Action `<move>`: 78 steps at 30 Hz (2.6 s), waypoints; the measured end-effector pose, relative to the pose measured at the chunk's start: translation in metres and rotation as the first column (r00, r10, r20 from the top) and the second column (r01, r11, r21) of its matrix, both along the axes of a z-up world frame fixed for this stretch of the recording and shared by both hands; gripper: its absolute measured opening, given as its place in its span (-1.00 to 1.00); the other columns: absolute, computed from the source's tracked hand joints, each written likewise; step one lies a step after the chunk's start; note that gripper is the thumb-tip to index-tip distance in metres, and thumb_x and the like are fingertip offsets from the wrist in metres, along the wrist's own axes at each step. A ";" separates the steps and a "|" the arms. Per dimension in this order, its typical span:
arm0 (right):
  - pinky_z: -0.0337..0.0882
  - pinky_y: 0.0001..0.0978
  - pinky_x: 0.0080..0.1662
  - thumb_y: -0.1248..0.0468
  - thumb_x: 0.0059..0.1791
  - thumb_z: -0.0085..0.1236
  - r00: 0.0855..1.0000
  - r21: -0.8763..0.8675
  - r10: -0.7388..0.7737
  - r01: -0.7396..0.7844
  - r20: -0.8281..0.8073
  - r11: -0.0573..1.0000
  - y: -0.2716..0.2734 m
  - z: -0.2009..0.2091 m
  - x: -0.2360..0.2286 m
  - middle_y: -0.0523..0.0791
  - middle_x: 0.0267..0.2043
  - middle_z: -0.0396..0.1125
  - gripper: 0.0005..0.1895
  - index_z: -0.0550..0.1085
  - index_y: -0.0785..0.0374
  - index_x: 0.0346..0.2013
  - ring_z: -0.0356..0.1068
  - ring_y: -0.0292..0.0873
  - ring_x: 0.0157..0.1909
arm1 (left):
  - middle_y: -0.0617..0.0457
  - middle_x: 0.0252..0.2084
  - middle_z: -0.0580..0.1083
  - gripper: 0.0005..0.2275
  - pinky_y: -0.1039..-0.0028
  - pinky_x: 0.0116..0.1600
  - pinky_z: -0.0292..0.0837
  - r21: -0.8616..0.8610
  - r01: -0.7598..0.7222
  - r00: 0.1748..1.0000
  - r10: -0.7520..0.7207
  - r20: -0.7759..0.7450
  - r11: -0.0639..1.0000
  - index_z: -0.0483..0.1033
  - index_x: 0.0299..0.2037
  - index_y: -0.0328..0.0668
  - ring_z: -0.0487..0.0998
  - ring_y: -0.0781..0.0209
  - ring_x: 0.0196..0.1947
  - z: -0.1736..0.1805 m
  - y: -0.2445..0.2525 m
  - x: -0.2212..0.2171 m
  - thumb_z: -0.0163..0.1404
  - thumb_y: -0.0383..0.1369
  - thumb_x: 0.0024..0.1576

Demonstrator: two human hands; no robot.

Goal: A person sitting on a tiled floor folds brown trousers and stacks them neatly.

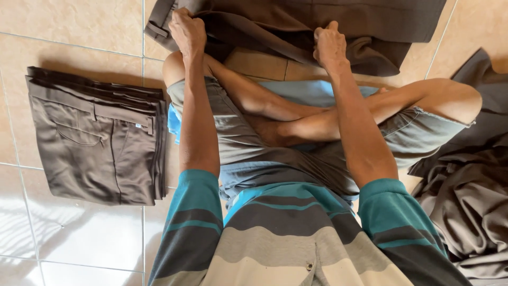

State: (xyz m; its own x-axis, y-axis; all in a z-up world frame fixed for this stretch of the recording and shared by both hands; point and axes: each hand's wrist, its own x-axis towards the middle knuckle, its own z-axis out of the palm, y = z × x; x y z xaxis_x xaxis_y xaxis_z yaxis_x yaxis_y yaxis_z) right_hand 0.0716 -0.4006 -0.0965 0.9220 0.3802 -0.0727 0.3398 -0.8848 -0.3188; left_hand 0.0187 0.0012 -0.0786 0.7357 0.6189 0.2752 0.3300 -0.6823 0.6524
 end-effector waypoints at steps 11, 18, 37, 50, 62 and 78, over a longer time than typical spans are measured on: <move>0.51 0.06 -0.21 0.56 -0.14 0.32 0.998 0.026 -0.043 0.042 0.051 0.999 -0.038 0.031 -0.006 0.14 0.07 0.19 -0.36 0.34 0.32 0.21 0.46 0.24 -0.30 | -0.13 -0.56 0.59 -0.83 0.40 -0.50 0.62 0.024 -0.017 1.000 0.016 0.015 1.000 0.56 -0.51 -0.29 0.61 0.11 -0.69 0.020 -0.008 -0.012 -0.10 -0.67 -0.12; 0.52 -0.29 -0.39 0.64 -0.27 0.31 0.983 0.426 -0.032 -0.049 0.181 0.903 -0.074 0.045 0.040 -0.17 -0.44 0.26 -0.65 0.49 0.22 -0.34 0.20 -0.22 -0.46 | -0.09 -0.58 0.57 -0.79 0.39 -0.51 0.58 -0.042 0.003 1.000 -0.003 -0.003 0.999 0.54 -0.57 -0.27 0.55 0.16 -0.70 0.027 -0.009 -0.012 -0.17 -0.69 -0.15; 0.46 -0.24 -0.22 0.56 -0.19 0.26 0.991 0.270 0.074 -0.102 0.113 0.957 -0.116 0.029 0.063 0.07 -0.27 0.46 -0.76 0.59 0.46 -0.23 0.46 0.01 -0.36 | -0.15 -0.59 0.51 -0.81 0.41 -0.63 0.43 0.174 0.212 0.966 -0.180 -0.185 0.962 0.56 -0.47 -0.36 0.45 0.11 -0.75 -0.011 0.001 0.004 -0.12 -0.72 -0.11; 0.41 -0.28 -0.24 0.73 -0.20 0.13 0.911 0.528 -0.077 -0.165 0.405 0.833 -0.105 0.078 0.000 0.06 -0.16 0.39 -0.70 0.51 0.41 -0.28 0.38 -0.02 -0.28 | -0.22 -0.42 0.63 -0.82 0.43 -0.49 0.57 0.135 0.207 0.973 -0.189 -0.136 0.969 0.59 -0.35 -0.44 0.60 0.13 -0.64 0.050 0.005 -0.017 0.00 -0.73 -0.11; 0.42 -0.13 -0.04 0.64 -0.16 0.09 0.999 0.412 0.041 -0.051 0.031 0.910 -0.084 0.065 -0.024 0.14 -0.04 0.35 -0.60 0.54 0.45 -0.04 0.39 0.17 -0.13 | -0.09 0.58 -0.15 -0.27 -0.40 0.43 -0.15 0.028 0.664 0.441 -0.361 -0.822 0.747 -0.08 0.55 0.17 -0.18 -0.28 0.54 -0.036 -0.098 0.002 -0.02 -0.44 0.16; 0.43 -0.04 -0.16 0.20 -0.06 0.19 0.895 0.289 -0.439 0.443 -0.081 0.849 -0.092 -0.013 0.014 0.07 -0.33 0.44 -0.75 0.43 0.36 -0.29 0.43 0.19 -0.27 | -0.42 0.09 0.26 -0.20 -0.31 0.01 0.02 0.536 0.635 0.677 -0.067 -0.733 0.557 0.52 -0.02 -0.32 0.16 -0.28 0.03 0.011 -0.040 0.000 0.10 0.42 0.03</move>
